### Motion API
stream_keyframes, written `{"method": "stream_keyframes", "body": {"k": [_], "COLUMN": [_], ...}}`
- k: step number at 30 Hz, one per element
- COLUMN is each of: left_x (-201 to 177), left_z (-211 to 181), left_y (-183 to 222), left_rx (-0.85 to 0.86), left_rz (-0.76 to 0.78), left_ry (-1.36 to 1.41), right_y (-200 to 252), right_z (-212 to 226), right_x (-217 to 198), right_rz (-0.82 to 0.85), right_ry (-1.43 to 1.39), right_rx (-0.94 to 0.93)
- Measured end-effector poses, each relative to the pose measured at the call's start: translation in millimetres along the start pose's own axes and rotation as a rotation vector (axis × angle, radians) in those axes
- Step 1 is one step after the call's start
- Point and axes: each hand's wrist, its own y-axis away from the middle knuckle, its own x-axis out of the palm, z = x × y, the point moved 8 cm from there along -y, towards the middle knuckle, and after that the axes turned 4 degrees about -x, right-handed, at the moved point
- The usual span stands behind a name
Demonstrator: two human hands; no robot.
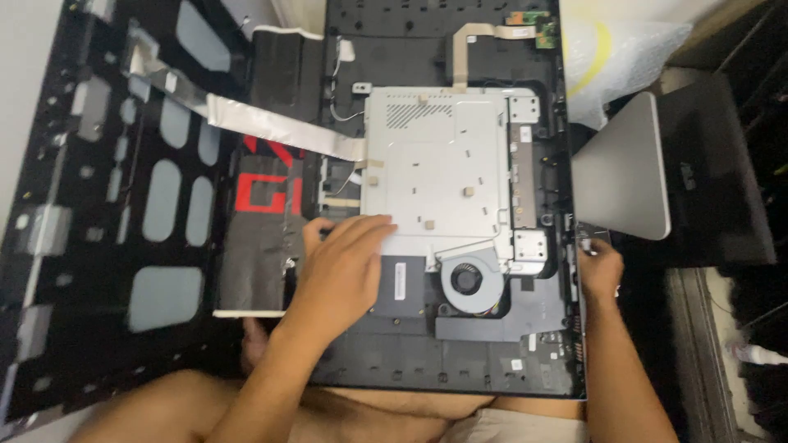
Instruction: The person is using a screwdriver to fasten a metal shield onto the internal components of an all-in-one computer.
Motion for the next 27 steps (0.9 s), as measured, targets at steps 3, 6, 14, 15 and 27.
{"method": "stream_keyframes", "body": {"k": [3, 6, 14, 15, 27], "left_x": [-5.9, -4.7, -8.0, -7.3, 13.8], "left_z": [-11.5, -8.5, -6.8, -6.0, -10.5], "left_y": [4.8, 7.8, 6.4, 7.6, 17.2], "left_rx": [-0.004, -0.022, -0.078, -0.099, -0.515], "left_rz": [0.039, 0.081, 0.021, 0.005, -0.046], "left_ry": [0.002, 0.079, 0.11, 0.104, 1.027], "right_y": [6.1, 35.1, 140.7, 142.8, 187.6], "right_z": [-14.3, -31.9, 66.3, 88.5, 420.6], "right_x": [-11.4, -49.3, -221.9, -235.4, -179.2], "right_rz": [-0.127, -0.254, -0.415, -0.38, 0.303], "right_ry": [-0.32, -0.478, -0.866, -0.977, -0.705], "right_rx": [0.099, 0.232, 0.164, 0.106, -0.279]}}
